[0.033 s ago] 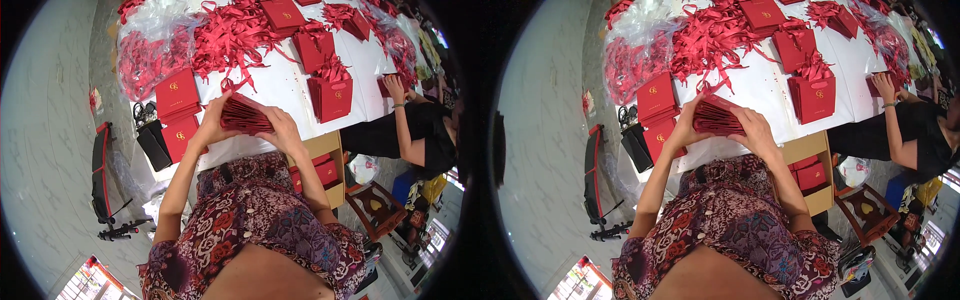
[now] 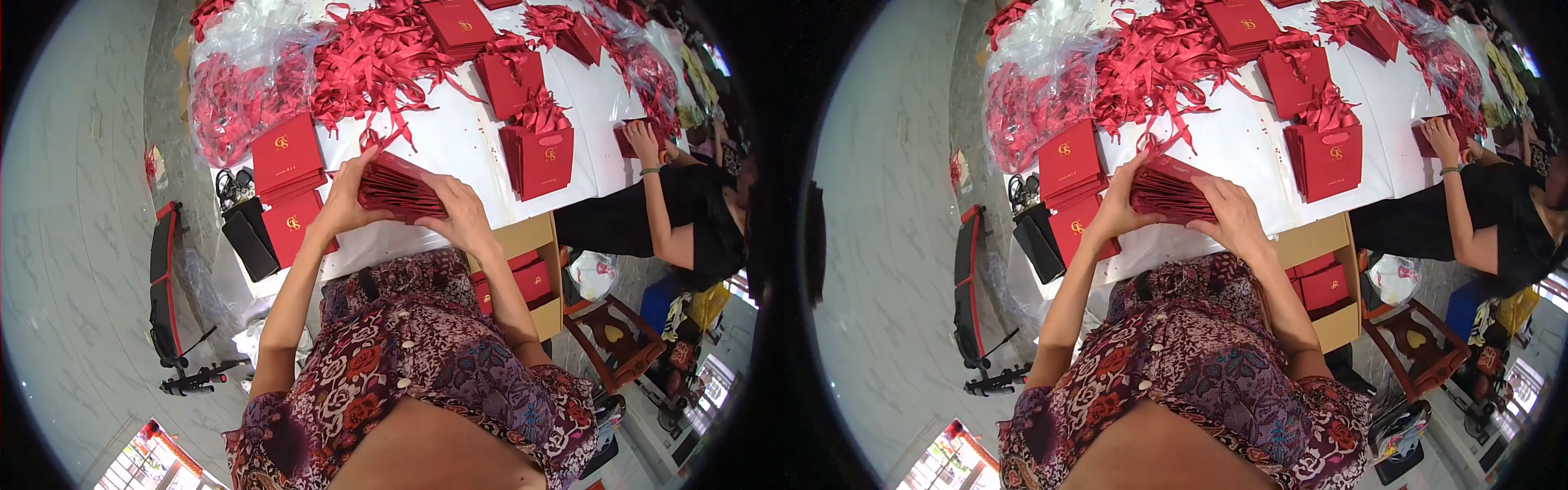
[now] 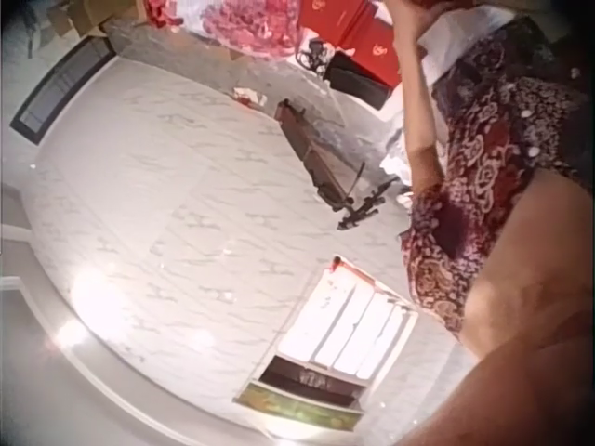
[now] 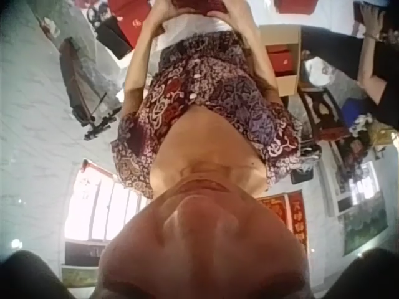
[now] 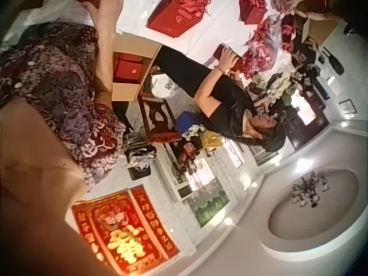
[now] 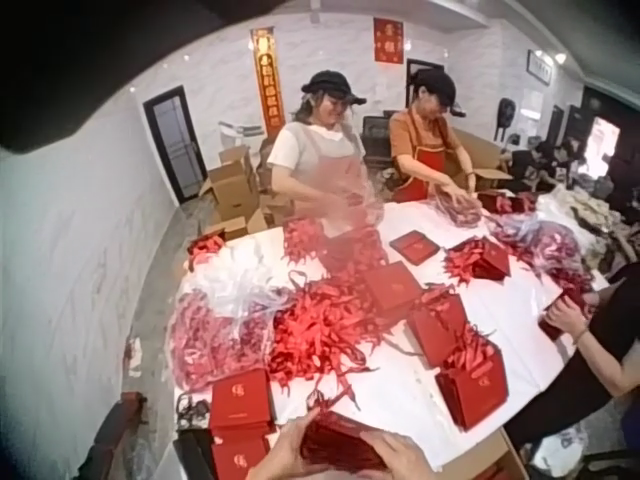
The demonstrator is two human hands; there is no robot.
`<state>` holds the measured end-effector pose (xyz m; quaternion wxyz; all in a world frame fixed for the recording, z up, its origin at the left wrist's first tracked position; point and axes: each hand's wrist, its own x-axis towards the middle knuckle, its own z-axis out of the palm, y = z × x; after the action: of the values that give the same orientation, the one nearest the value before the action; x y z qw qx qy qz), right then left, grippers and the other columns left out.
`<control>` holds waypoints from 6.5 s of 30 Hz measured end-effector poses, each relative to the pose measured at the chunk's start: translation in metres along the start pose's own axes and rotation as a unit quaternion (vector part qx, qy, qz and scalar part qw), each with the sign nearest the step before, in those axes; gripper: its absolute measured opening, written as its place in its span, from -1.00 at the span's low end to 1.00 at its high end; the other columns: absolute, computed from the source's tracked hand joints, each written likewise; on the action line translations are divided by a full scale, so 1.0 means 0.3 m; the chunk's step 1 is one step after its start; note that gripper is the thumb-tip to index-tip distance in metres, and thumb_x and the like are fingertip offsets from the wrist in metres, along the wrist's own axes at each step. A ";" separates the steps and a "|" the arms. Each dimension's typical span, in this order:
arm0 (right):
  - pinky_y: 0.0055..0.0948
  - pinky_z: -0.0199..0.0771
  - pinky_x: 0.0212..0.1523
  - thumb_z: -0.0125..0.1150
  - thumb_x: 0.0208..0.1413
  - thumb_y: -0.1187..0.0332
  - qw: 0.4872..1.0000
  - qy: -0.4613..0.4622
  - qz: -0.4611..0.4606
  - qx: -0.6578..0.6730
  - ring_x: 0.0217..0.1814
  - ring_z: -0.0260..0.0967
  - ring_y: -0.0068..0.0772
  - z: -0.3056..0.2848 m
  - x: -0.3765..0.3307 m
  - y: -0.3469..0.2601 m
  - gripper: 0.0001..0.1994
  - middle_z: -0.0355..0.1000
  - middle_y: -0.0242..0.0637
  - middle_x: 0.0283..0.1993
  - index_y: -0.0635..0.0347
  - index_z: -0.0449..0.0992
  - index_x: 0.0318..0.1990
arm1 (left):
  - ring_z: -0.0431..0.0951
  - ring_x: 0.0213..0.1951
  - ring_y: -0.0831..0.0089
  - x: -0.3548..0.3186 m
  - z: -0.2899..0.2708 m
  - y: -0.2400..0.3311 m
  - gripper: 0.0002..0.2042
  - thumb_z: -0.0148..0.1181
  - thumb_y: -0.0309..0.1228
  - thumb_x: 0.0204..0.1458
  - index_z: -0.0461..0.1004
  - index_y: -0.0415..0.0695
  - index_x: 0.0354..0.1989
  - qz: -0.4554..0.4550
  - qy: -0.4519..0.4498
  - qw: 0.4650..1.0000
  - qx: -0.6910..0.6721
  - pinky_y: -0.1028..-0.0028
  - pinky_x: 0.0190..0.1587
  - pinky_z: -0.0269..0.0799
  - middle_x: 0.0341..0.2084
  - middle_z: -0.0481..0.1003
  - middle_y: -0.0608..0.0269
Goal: Tying ribbons onto red gift bags and stacking them.
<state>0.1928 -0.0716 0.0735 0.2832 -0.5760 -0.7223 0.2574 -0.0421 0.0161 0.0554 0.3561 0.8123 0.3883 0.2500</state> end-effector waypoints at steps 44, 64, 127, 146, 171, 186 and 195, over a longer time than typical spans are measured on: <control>-0.44 0.41 -0.04 0.31 0.08 0.42 0.930 0.193 0.135 0.281 -0.14 0.41 -0.45 0.279 -0.217 0.214 -0.70 0.45 -0.24 -0.20 0.33 0.35 -0.12 | 0.32 0.12 0.09 -0.020 0.129 -0.069 -0.31 0.42 -0.23 -0.13 0.24 -0.15 0.19 0.021 -0.024 0.993 -0.114 0.25 0.20 0.21 0.06 0.33 0.02; -0.55 0.31 0.00 0.32 0.04 0.53 0.872 0.191 0.153 0.424 -0.07 0.29 -0.56 0.259 -0.242 0.283 -0.72 0.29 -0.36 -0.12 0.26 0.40 -0.09 | 0.58 -0.16 0.18 0.028 0.072 -0.021 -0.50 0.44 -0.26 -0.15 0.49 -0.15 0.00 0.030 -0.018 0.999 -0.035 0.35 -0.07 0.48 -0.16 0.55 0.06; -0.65 0.36 -0.11 0.17 0.01 0.72 0.852 -0.010 0.137 0.506 -0.13 0.33 -0.69 0.164 -0.215 0.317 -0.72 0.40 -0.44 -0.12 0.14 0.33 -0.21 | 0.56 -0.25 0.53 0.053 0.068 -0.033 -0.63 0.41 -0.32 -0.04 0.50 -0.13 -0.06 -0.045 -0.055 0.988 -0.134 0.51 -0.15 0.47 -0.29 0.58 0.22; -0.59 0.40 -0.07 0.22 0.04 0.66 0.809 -0.052 0.106 0.576 -0.11 0.39 -0.63 0.162 -0.204 0.213 -0.75 0.46 -0.35 -0.13 0.20 0.36 -0.16 | 0.61 -0.20 0.38 0.028 0.070 -0.025 -0.61 0.38 -0.30 -0.02 0.52 -0.15 -0.01 -0.098 -0.059 0.988 -0.108 0.46 -0.13 0.49 -0.18 0.58 0.13; -0.52 0.32 0.07 0.12 0.10 0.67 0.868 0.115 0.145 0.460 -0.01 0.33 -0.56 0.239 -0.209 0.236 -0.65 0.39 -0.32 -0.06 0.25 0.24 0.03 | 0.36 0.12 0.16 -0.034 0.079 0.002 -0.12 0.57 -0.20 -0.33 0.19 -0.10 0.21 -0.005 -0.108 0.988 -0.113 0.31 0.18 0.30 0.05 0.29 0.05; -0.57 0.36 0.01 0.14 0.08 0.68 0.890 0.001 0.114 0.442 -0.05 0.34 -0.62 0.201 -0.231 0.254 -0.71 0.38 -0.42 -0.13 0.20 0.33 -0.06 | 0.38 -0.07 0.27 -0.013 0.157 -0.050 -0.66 0.12 -0.27 0.18 0.32 -0.20 0.02 -0.105 -0.026 0.974 -0.199 0.41 0.03 0.27 -0.14 0.35 0.10; -0.58 0.31 0.02 0.16 0.10 0.62 0.861 0.085 0.175 0.470 0.00 0.30 -0.62 0.266 -0.212 0.213 -0.59 0.36 -0.39 -0.07 0.26 0.29 0.11 | 0.40 -0.10 0.30 -0.014 0.135 -0.032 -0.66 0.10 -0.25 0.19 0.32 -0.22 0.02 -0.069 -0.044 0.985 -0.154 0.41 -0.02 0.30 -0.16 0.35 0.09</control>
<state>0.1916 -0.1244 -0.0348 0.5307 -0.5110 -0.3766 0.5616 -0.0212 0.0014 0.0223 0.5105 0.7290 0.3843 0.2454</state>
